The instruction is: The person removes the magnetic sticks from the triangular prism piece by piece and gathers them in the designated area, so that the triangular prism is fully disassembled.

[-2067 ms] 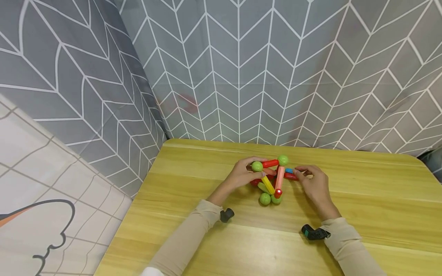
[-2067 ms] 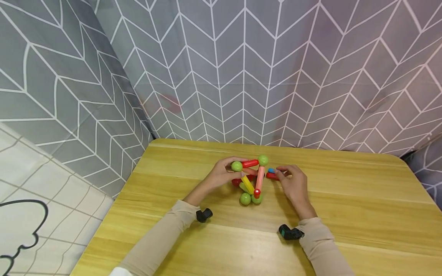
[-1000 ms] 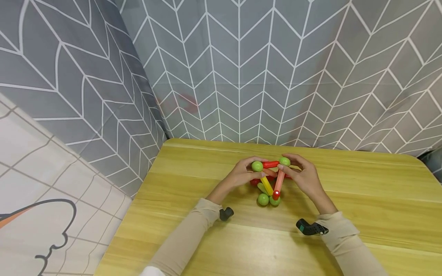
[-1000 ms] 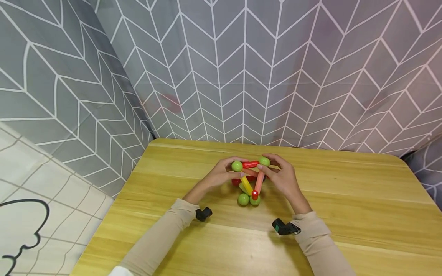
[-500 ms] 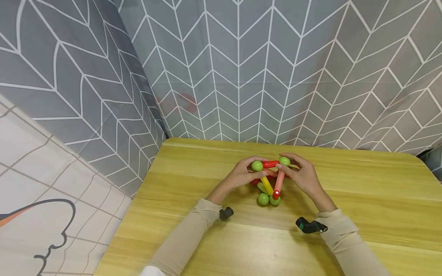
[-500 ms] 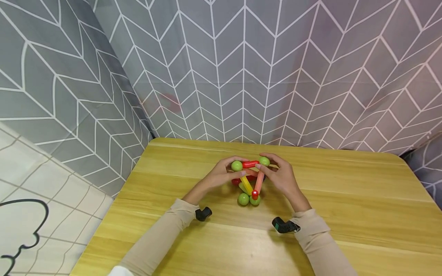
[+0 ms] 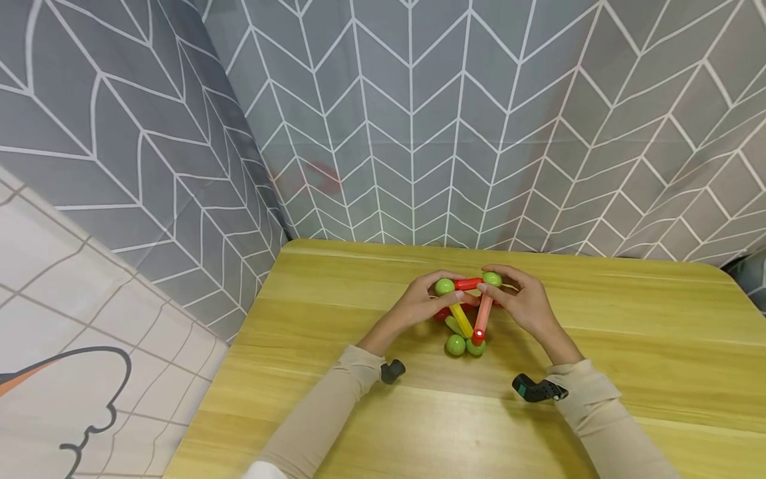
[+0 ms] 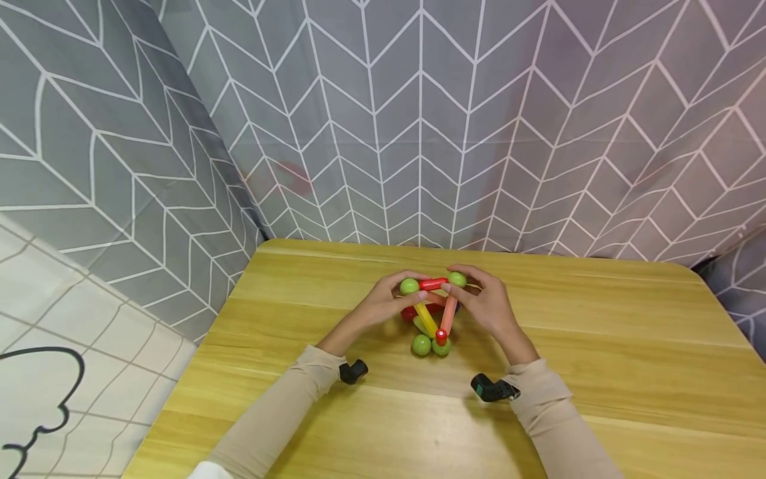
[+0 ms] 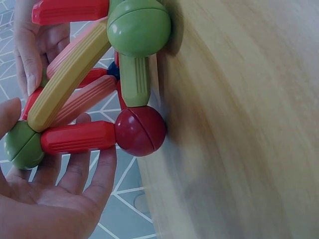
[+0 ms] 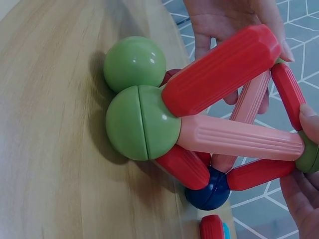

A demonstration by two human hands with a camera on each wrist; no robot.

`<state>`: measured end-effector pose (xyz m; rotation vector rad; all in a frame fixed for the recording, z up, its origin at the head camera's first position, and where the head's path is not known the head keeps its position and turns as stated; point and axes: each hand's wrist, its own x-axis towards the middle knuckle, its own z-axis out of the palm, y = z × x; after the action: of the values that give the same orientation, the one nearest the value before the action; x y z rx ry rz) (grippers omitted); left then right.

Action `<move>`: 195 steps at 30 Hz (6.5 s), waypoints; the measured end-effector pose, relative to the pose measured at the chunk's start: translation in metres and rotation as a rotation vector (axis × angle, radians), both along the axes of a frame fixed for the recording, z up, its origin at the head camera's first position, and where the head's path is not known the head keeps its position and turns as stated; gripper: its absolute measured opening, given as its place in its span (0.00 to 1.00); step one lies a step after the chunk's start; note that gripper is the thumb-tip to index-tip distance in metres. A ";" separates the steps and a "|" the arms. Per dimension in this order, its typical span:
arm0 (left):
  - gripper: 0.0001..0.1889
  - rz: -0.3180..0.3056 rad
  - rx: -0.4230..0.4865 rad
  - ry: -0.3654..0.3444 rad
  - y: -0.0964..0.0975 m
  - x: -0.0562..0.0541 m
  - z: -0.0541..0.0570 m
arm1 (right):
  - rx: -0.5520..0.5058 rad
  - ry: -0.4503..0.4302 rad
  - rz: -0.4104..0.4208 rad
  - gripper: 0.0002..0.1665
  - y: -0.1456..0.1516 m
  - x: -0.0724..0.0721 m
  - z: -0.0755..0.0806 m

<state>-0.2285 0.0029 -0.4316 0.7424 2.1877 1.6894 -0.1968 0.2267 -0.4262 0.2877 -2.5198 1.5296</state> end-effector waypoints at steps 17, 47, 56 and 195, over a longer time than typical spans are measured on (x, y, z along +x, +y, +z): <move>0.19 0.015 -0.021 -0.012 -0.001 0.000 -0.002 | -0.045 -0.038 -0.055 0.22 -0.004 0.001 0.003; 0.19 -0.006 0.011 -0.011 -0.002 -0.001 -0.003 | -0.081 -0.143 -0.063 0.27 0.000 0.001 0.010; 0.18 0.001 0.024 -0.027 -0.002 -0.001 -0.004 | -0.029 -0.046 -0.077 0.21 -0.006 0.005 0.016; 0.16 0.023 -0.052 -0.047 -0.008 0.003 -0.011 | 0.235 0.060 0.261 0.13 -0.026 -0.013 0.018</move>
<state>-0.2252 -0.0047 -0.4429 0.6593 2.2075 1.6368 -0.2100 0.2009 -0.4082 0.7095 -2.6998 1.2781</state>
